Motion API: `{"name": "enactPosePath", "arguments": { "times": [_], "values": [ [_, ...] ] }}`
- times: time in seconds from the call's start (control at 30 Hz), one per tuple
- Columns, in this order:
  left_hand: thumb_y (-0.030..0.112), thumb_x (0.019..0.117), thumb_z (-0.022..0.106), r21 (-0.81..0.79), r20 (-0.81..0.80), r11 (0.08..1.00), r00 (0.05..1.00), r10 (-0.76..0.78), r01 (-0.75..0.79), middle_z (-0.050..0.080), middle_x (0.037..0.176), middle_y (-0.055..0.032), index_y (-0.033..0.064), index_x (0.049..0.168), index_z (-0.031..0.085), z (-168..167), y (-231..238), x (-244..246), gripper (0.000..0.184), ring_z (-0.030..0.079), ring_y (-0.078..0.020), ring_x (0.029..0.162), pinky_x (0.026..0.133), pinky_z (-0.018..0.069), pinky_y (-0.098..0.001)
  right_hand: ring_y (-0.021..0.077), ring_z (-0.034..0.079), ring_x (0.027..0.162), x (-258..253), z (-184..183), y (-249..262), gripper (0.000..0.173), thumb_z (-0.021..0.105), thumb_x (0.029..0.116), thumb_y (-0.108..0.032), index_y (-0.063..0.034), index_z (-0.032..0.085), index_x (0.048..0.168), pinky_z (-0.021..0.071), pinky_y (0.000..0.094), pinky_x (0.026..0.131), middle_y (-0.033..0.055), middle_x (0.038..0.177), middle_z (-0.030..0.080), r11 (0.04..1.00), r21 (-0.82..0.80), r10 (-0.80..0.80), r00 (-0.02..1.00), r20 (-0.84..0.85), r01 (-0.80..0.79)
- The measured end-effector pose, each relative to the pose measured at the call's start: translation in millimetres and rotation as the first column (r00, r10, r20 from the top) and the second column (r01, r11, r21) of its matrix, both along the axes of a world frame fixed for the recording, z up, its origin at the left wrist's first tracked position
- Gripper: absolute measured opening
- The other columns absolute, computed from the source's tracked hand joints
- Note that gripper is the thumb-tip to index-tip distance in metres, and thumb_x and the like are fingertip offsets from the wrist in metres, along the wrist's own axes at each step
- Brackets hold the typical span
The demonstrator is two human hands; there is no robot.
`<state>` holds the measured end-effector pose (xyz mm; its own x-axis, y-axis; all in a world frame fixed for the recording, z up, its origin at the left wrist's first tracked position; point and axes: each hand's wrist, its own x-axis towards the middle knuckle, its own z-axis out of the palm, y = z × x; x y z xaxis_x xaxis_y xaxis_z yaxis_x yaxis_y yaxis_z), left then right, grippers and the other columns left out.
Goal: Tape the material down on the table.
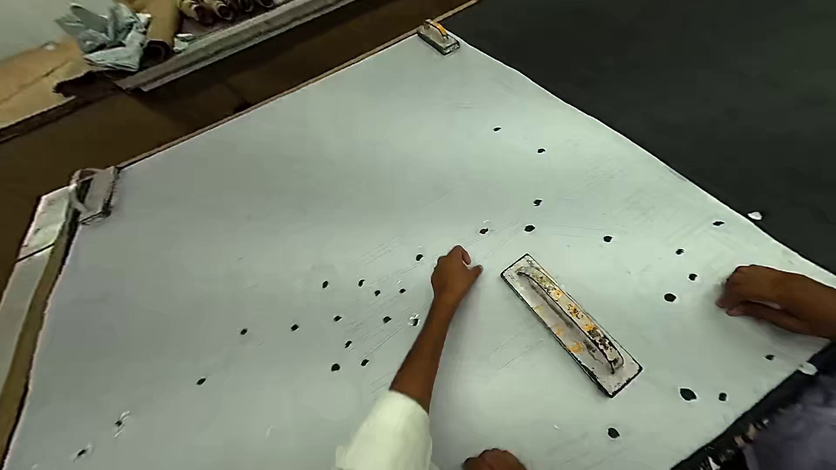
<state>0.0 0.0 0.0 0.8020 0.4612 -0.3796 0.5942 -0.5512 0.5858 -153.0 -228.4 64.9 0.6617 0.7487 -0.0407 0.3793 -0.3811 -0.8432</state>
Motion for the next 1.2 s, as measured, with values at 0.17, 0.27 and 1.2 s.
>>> {"name": "enactPosePath", "arguments": {
  "times": [0.17, 0.27, 1.2],
  "values": [
    [0.026, 0.0965, 0.072, -0.173, 0.384, 0.984, 0.917, 0.109, -0.045, 0.061, 0.072, -0.0033, 0.0053, 0.104, 0.064, 57.7, -35.1, -191.6, 0.023, 0.058, -0.0145, 0.060, 0.056, 0.0504, -0.0325, 0.0240, 0.070, 0.076, -76.2, -158.7, -18.7, 0.023, 0.063, 0.0959, -0.021, -0.0058, 0.076, 0.108, 0.0589, 0.0433, 0.073, 0.0082, 0.086, 0.073, 0.996, 0.086, 0.012, 0.991, 0.131, -0.023],
    [0.025, 0.0927, 0.072, -0.088, 0.579, 0.959, 0.770, 0.270, -0.270, 0.064, 0.074, 0.0036, 0.0088, 0.095, 0.067, 81.6, -40.4, -335.5, 0.017, 0.062, -0.0053, 0.065, 0.060, 0.0547, -0.0246, 0.0169, 0.069, 0.074, -75.5, -146.7, -21.5, 0.027, 0.061, 0.0970, -0.023, -0.0030, 0.074, 0.111, 0.0597, 0.0346, 0.068, 0.0077, 0.088, 0.073, 0.992, 0.128, -0.015, 0.994, 0.109, 0.001],
    [0.019, 0.0804, 0.083, -0.387, 0.572, 0.594, 0.322, 0.754, -0.705, 0.073, 0.106, -0.0095, -0.0016, 0.120, 0.066, -24.4, -94.0, -513.4, 0.048, 0.071, -0.0148, 0.095, 0.085, 0.0607, -0.0351, 0.0058, 0.067, 0.070, -140.1, -108.9, -95.0, 0.024, 0.061, 0.0984, -0.021, -0.0039, 0.069, 0.113, 0.0566, 0.0233, 0.064, 0.0010, 0.085, 0.072, 0.985, 0.104, -0.135, 0.991, -0.009, 0.136]
  ]
}}
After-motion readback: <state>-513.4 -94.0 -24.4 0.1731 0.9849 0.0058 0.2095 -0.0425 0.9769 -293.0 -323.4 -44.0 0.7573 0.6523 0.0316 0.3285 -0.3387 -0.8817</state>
